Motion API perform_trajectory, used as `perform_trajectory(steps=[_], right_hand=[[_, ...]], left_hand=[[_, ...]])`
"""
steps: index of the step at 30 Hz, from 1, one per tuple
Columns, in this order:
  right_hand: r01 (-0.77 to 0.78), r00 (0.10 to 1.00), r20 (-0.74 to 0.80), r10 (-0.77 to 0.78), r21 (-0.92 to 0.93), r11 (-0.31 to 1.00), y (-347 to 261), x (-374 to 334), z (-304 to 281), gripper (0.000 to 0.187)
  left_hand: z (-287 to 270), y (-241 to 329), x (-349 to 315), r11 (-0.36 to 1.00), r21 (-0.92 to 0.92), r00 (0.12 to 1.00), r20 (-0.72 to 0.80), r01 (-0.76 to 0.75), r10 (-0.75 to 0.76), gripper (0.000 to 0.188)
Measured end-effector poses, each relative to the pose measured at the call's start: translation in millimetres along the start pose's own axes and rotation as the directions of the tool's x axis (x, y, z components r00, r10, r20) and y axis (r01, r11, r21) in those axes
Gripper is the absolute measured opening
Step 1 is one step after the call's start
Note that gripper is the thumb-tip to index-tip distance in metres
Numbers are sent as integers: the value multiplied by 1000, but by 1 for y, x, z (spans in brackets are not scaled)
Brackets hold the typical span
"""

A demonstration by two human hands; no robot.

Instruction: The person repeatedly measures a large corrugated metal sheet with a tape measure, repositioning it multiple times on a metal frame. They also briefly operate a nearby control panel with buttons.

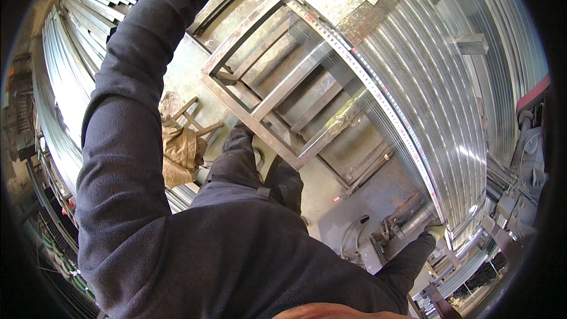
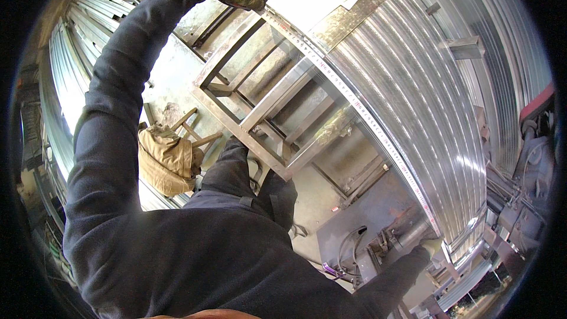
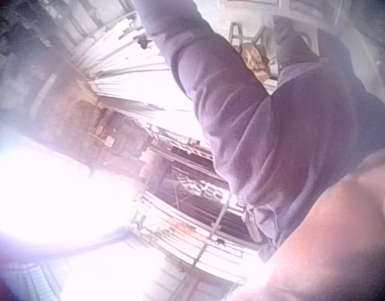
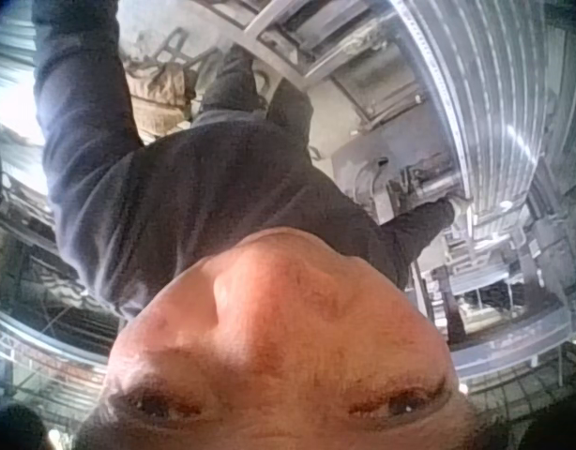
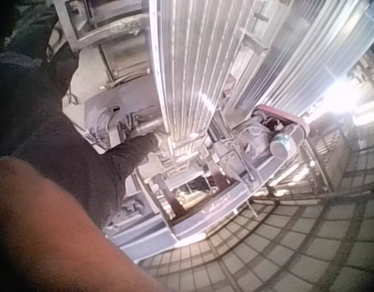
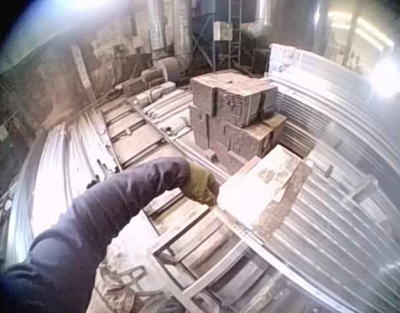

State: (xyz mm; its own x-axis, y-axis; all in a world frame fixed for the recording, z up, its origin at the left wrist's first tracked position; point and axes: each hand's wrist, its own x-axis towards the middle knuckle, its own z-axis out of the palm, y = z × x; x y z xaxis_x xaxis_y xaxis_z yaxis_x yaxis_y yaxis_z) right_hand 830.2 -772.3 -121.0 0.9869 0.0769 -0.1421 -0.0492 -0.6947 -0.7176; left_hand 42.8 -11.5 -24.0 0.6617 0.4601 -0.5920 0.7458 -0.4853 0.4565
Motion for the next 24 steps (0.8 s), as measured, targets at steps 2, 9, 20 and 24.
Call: perform_trajectory(steps=[2, 9, 20, 24], right_hand=[[-13, 1000, 13, 12, 20, 1000, -1, 0, -1, 39], [-252, 967, 57, 250, 383, 889, -7, -6, 5, 35], [-97, 994, -33, 105, 184, 978, -27, -30, 13, 38], [107, 994, -14, -110, -164, 981, -26, -33, 15, 35]], left_hand=[[2, 1, -3, 1000, 9, 1000, 6, 4, -4, 25], [6, 2, -1, 1000, 14, 1000, 29, 4, -5, 26], [6, 3, 5, 1000, 22, 999, 48, -7, 6, 28], [6, 5, 6, 1000, 27, 999, 44, -7, 6, 28]])
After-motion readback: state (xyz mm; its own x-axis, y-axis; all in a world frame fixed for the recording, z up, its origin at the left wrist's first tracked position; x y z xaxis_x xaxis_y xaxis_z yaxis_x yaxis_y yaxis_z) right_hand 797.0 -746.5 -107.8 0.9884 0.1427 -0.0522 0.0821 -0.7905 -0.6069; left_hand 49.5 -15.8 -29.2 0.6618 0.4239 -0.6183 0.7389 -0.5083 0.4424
